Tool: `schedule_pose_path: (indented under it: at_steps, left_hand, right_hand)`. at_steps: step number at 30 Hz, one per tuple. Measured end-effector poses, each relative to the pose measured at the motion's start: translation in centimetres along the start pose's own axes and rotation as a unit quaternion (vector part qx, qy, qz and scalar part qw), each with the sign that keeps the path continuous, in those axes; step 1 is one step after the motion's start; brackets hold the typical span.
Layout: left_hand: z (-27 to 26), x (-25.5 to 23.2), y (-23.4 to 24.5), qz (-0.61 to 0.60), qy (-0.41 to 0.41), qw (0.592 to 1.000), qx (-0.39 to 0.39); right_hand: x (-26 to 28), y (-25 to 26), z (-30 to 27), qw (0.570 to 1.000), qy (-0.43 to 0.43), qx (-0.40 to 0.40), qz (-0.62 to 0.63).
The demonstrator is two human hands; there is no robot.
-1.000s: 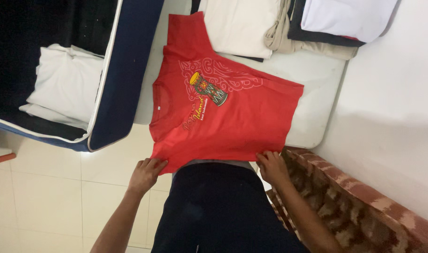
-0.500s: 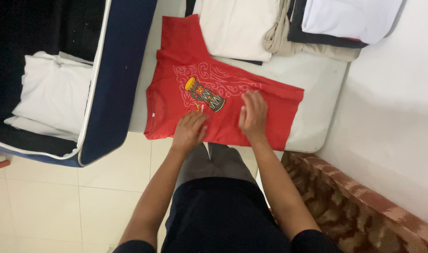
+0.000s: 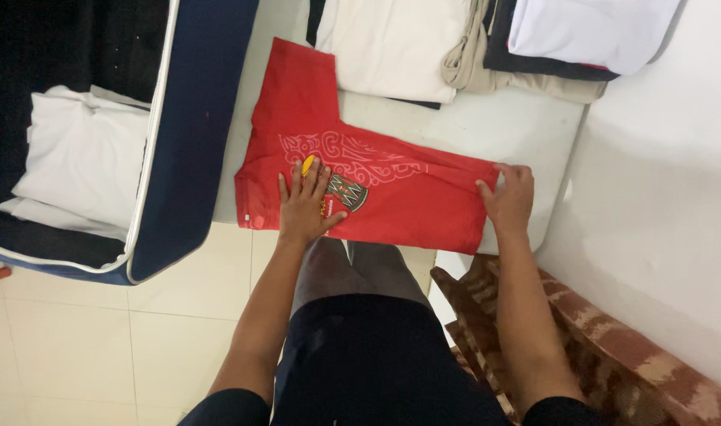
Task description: The person packs various folded clothes from a stack into a blue suitcase, unfolding and refolding a red shirt before placing it inside.
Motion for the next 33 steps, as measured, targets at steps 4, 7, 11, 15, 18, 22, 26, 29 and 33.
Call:
schedule_pose_path:
  at_steps: [4, 7, 11, 15, 18, 22, 26, 29, 33]
  left_hand:
    - [0.2, 0.1, -0.2, 0.0, 0.006, 1.0, 0.0]
    - [0.1, -0.1, -0.2, -0.009, 0.003, 1.0, -0.007]
    - [0.0, -0.1, 0.3, -0.012, 0.003, 1.0, -0.017]
    - [0.1, 0.0, 0.4, -0.014, 0.013, 1.0, -0.005]
    - [0.1, -0.1, 0.3, -0.008, 0.019, 1.0, 0.01]
    - [0.0, -0.2, 0.2, -0.002, 0.015, 1.0, 0.01]
    - [0.1, -0.1, 0.3, -0.002, 0.021, 1.0, 0.015]
    - [0.2, -0.2, 0.4, -0.004, 0.027, 0.999, 0.023]
    - [0.3, -0.3, 0.6, -0.009, 0.031, 0.999, 0.028]
  right_hand:
    - [-1.5, -1.8, -0.2, 0.956, -0.28, 0.022, 0.082]
    - [-1.9, -2.4, 0.0, 0.944, -0.324, 0.049, 0.031]
    - [-2.7, -2.3, 0.9, 0.927, -0.361, 0.061, 0.086]
    - [-3.8, -1.3, 1.7, 0.939, -0.335, 0.066, 0.033]
    - [-5.1, -2.3, 1.6, 0.936, -0.326, 0.132, 0.01]
    - [-5.6, -4.1, -0.2, 0.899, -0.371, 0.224, 0.062]
    - [-4.0, -3.9, -0.7, 0.897, -0.388, 0.157, 0.145]
    - [-3.5, -3.0, -0.5, 0.884, -0.387, 0.133, 0.225]
    - [-2.7, -1.5, 0.2, 0.884, -0.349, 0.166, 0.264]
Point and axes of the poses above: each hand's wrist, its own z-axis towards the middle knuckle, its own y-axis out of the back of the hand, x = y × z, the point moved 4 cm from there along z, towards the middle knuckle, and after that the axes turned 7 degrees about -x, right-handed, at the moved point
